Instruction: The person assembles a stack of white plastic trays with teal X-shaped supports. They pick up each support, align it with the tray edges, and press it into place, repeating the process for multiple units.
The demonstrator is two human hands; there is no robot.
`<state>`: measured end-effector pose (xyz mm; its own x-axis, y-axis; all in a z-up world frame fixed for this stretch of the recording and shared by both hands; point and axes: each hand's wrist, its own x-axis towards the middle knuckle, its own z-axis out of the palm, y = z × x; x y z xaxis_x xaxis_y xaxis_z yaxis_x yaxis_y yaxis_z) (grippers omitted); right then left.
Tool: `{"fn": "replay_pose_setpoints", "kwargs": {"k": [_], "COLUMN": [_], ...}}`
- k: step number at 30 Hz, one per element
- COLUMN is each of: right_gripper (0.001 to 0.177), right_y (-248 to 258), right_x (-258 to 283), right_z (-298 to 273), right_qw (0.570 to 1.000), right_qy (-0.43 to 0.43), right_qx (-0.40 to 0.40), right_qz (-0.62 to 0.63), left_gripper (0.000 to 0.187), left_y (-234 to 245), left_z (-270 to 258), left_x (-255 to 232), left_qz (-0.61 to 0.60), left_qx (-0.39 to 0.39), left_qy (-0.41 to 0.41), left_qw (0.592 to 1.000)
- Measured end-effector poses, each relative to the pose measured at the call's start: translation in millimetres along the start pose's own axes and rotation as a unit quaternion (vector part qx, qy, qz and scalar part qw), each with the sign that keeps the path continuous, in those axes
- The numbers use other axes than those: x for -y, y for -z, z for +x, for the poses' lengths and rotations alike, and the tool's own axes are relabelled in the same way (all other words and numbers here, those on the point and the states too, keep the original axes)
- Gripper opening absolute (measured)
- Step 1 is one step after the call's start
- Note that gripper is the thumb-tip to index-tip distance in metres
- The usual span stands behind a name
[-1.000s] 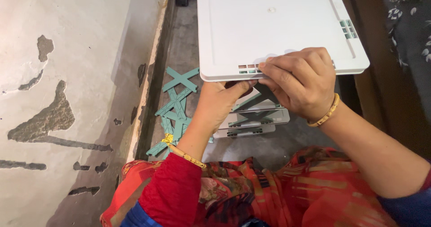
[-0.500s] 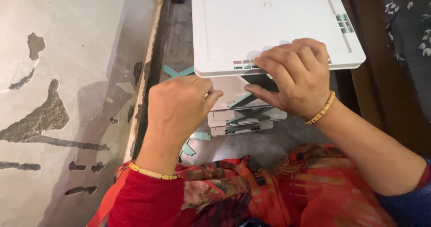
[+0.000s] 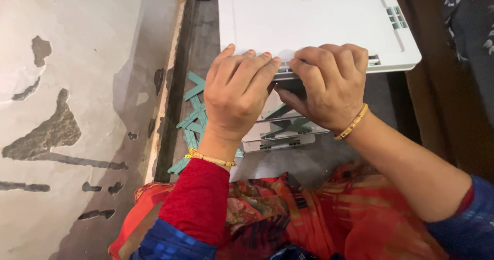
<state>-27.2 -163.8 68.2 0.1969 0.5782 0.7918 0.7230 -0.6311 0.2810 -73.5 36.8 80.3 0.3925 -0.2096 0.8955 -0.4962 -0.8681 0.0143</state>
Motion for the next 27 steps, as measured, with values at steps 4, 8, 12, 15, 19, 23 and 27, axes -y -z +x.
{"fn": "replay_pose_setpoints", "kwargs": {"k": [4, 8, 12, 15, 19, 23, 27], "right_gripper": [0.042, 0.038, 0.036, 0.038, 0.041, 0.044, 0.044], "right_y": [-3.8, -10.1, -11.8, -11.3, -7.8, 3.0, 21.7], "right_x": [-0.8, -1.9, -0.8, 1.6, 1.3, -3.3, -22.8], "right_z": [-6.5, -6.9, -7.2, -4.5, 2.7, 7.9, 9.2], "right_qw": [1.0, 1.0, 1.0, 1.0, 1.0, 0.999, 0.999], "right_qy": [-0.003, 0.001, 0.0, -0.014, -0.017, 0.03, 0.023], "right_qx": [-0.01, -0.022, -0.029, -0.02, -0.007, 0.003, -0.023], "right_qz": [0.011, 0.016, 0.001, 0.001, 0.002, -0.013, -0.003], "left_gripper": [0.013, 0.013, 0.014, 0.02, 0.024, 0.031, 0.047], "left_y": [-8.0, -7.4, -9.4, -11.1, -13.2, -5.1, 7.1], "left_z": [-9.6, -8.6, -6.8, -10.0, -11.5, -6.6, 4.1], "left_x": [2.7, 2.7, 0.2, 1.6, 1.3, -4.6, 4.3], "left_qz": [-0.003, -0.017, -0.015, -0.024, -0.034, -0.018, 0.029], "left_qx": [-0.019, -0.011, -0.018, -0.02, -0.003, 0.02, 0.032], "left_qy": [0.005, 0.02, 0.033, 0.039, 0.051, 0.068, 0.071], "left_qw": [1.0, 1.0, 0.999, 0.999, 0.998, 0.997, 0.997]}}
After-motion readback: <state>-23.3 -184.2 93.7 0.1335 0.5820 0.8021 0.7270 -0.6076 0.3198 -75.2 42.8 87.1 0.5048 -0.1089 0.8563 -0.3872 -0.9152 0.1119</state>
